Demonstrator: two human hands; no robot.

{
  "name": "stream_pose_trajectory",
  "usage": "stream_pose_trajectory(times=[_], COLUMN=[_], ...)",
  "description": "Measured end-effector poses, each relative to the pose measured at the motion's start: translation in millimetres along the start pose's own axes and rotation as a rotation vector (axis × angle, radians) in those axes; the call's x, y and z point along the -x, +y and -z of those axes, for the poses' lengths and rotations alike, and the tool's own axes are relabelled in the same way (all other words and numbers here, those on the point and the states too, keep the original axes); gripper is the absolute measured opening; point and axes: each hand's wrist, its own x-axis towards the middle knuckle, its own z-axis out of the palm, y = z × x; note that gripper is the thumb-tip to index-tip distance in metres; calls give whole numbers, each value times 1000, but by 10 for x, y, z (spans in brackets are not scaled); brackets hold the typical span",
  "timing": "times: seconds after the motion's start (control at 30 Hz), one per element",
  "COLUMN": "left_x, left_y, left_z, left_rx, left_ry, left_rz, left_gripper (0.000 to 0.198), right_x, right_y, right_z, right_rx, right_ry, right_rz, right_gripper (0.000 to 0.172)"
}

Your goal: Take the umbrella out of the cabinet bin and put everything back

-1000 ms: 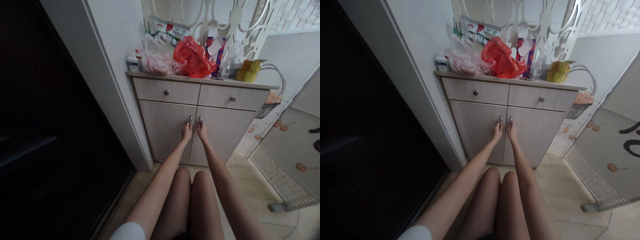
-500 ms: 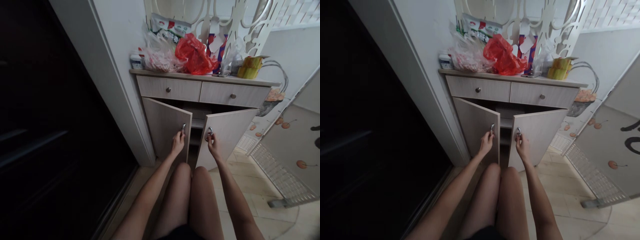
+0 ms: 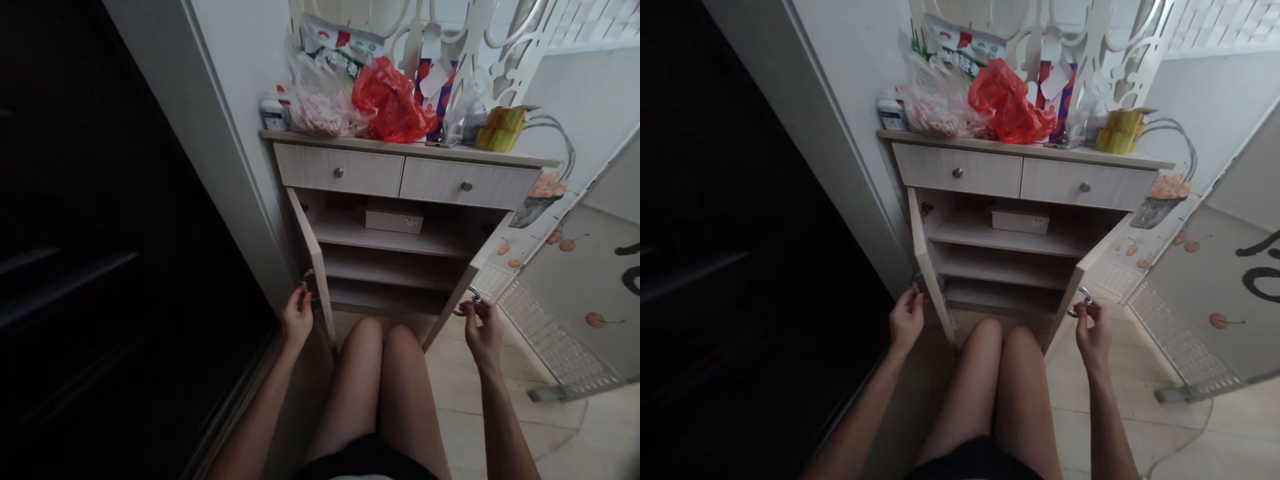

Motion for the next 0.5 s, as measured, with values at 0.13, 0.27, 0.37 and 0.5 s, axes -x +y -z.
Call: stream_pose_trajectory(times=[0.13, 0.27, 0.37, 0.5], left_x=[-99, -259, -404, -589], left_y=[-140, -227, -250, -223], left_z=[379, 733, 954, 1174], left_rx=[-59, -95, -81, -35], left_ry=[116, 211, 277, 402], left_rz=[22, 12, 46, 169], left_gripper=[56, 52, 48, 45], right_x=[93, 170, 158, 37], right_y=[7, 162, 372, 614], right_z=[272, 525, 759, 1145], right_rx=[175, 320, 400, 398], right_ry=[116, 271, 373, 403], right_rz=[-52, -99, -110, -134], right_gripper=[48, 51, 50, 44])
